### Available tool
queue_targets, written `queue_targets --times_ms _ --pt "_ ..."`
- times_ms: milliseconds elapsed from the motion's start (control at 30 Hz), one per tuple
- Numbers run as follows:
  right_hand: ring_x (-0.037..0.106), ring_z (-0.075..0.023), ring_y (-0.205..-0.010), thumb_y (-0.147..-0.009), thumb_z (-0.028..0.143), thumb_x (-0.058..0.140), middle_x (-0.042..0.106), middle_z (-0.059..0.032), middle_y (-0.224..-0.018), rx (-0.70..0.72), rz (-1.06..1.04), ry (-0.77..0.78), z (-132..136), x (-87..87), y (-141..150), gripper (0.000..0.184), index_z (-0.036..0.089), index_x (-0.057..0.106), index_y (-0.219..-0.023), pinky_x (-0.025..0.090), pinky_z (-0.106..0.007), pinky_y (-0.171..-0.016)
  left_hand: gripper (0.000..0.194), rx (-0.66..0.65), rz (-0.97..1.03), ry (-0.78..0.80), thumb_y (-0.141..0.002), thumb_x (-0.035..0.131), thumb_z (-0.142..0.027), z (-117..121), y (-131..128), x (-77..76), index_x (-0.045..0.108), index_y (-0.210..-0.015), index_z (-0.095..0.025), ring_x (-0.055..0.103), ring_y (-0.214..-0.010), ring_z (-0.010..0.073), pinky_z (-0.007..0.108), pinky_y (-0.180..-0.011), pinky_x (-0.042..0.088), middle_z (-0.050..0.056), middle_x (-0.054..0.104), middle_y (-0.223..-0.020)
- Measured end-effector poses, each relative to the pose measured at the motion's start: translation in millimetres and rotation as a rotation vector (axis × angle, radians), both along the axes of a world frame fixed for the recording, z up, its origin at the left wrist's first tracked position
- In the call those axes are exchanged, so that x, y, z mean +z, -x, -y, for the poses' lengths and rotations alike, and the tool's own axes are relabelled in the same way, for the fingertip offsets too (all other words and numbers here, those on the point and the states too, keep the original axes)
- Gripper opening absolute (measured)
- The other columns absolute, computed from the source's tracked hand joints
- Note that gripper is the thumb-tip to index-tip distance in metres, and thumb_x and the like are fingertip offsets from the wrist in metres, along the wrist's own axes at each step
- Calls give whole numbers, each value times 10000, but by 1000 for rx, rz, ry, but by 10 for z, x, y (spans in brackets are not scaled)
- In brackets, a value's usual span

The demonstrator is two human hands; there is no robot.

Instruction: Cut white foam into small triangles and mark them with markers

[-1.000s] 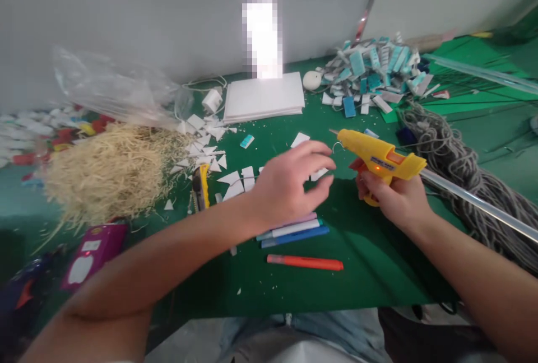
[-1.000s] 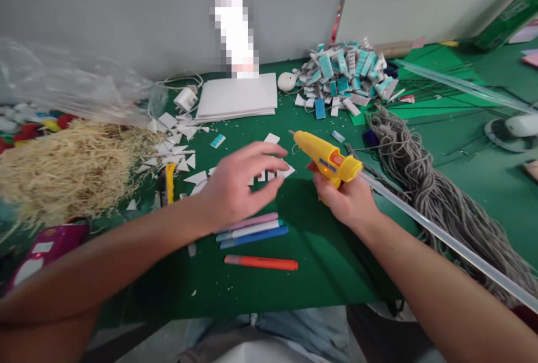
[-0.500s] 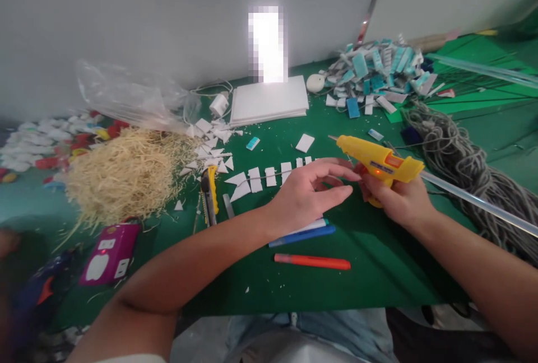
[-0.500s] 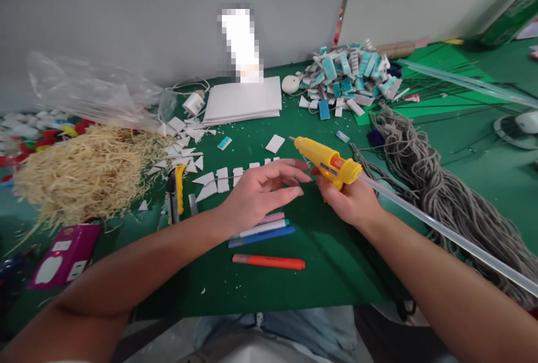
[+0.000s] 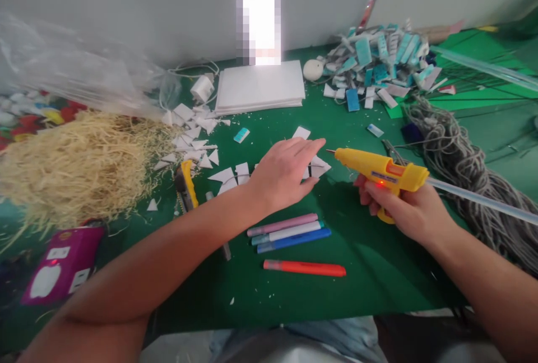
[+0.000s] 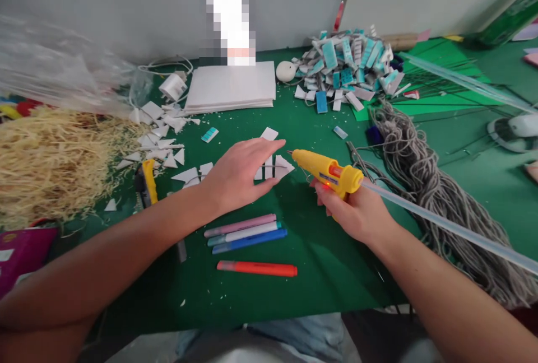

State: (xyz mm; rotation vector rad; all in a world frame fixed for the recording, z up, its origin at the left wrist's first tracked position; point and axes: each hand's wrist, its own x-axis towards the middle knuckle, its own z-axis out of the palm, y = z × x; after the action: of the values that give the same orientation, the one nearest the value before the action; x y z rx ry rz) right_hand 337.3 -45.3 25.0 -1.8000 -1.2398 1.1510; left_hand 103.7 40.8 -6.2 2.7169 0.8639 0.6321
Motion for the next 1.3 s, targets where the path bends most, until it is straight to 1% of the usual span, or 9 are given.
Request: queue_targets --times_ms 100,200,267,333,433,633,800,1100,1300 --pt "594 -156 -454 -600 561 731 668 -29 -581 -42 19 25 30 12 -21 357 247 682 -764 518 -264 -424 588 -43 -21 28 -972 689 -215 -13 -44 -2 495 -1515 -98 666 -1346 315 494 -1142 549 179 717 -1396" --pt "611 -166 -462 -644 537 697 673 -38 -578 27 87 -14 46 -33 -61 308 244 702 -737 519 -266 -420 492 -64 29 -16 -977 675 -212 -38 -22 -8 563 -1440 -87 703 -1273 300 454 -1099 567 166 752 -1317" --pt "635 -170 -485 -683 510 680 695 -46 -599 83 128 -62 47 -63 -84 278 239 721 -730 528 -260 -433 306 -39 78 -80 -987 631 -193 -59 7 -22 662 -1281 -114 730 -1195 290 440 -1044 584 147 779 -1237" --pt "603 -164 -445 -718 514 657 675 -38 -566 83 144 -120 41 -72 -97 273 247 710 -697 494 -256 -392 160 -13 104 -153 -986 585 -155 -78 27 -37 715 -1077 -137 748 -1111 280 431 -989 590 134 793 -1150" --pt "642 -195 -458 -725 519 662 686 -46 -562 127 170 -84 28 -53 -102 269 255 715 -708 528 -286 -411 184 -1 99 -216 -987 556 -122 -89 28 -58 714 -901 -157 752 -1042 268 419 -943 586 124 796 -1096" --pt "651 -220 -455 -797 523 634 698 -56 -570 193 195 -105 41 -37 -134 281 263 731 -755 534 -319 -413 213 -18 98 -205 -989 544 -113 -71 -10 -95 727 -895 -162 747 -1016 258 413 -923 579 108 798 -1064" --pt "600 -204 -434 -810 517 586 652 -54 -538 244 207 -97 41 -22 -114 289 275 642 -663 489 -313 -401 250 -31 77 -213 -1003 524 -102 -66 -29 -101 739 -891 -163 739 -990 248 402 -896 569 101 803 -1049" --pt "600 -190 -434 -806 525 694 649 -21 -526 231 163 -119 40 -18 -85 287 277 634 -674 502 -293 -394 313 -15 86 -202 -1042 473 -112 -56 -38 -139 718 -857 -171 715 -990 237 407 -902 542 87 798 -1037" --pt "572 -171 -396 -879 558 672 603 0 -504 305 196 -157 47 -58 -126 355 275 621 -670 486 -288 -386 303 26 68 -156 -1045 481 -156 -82 -13 -167 690 -828 -193 707 -979 240 430 -910 539 69 777 -1012"
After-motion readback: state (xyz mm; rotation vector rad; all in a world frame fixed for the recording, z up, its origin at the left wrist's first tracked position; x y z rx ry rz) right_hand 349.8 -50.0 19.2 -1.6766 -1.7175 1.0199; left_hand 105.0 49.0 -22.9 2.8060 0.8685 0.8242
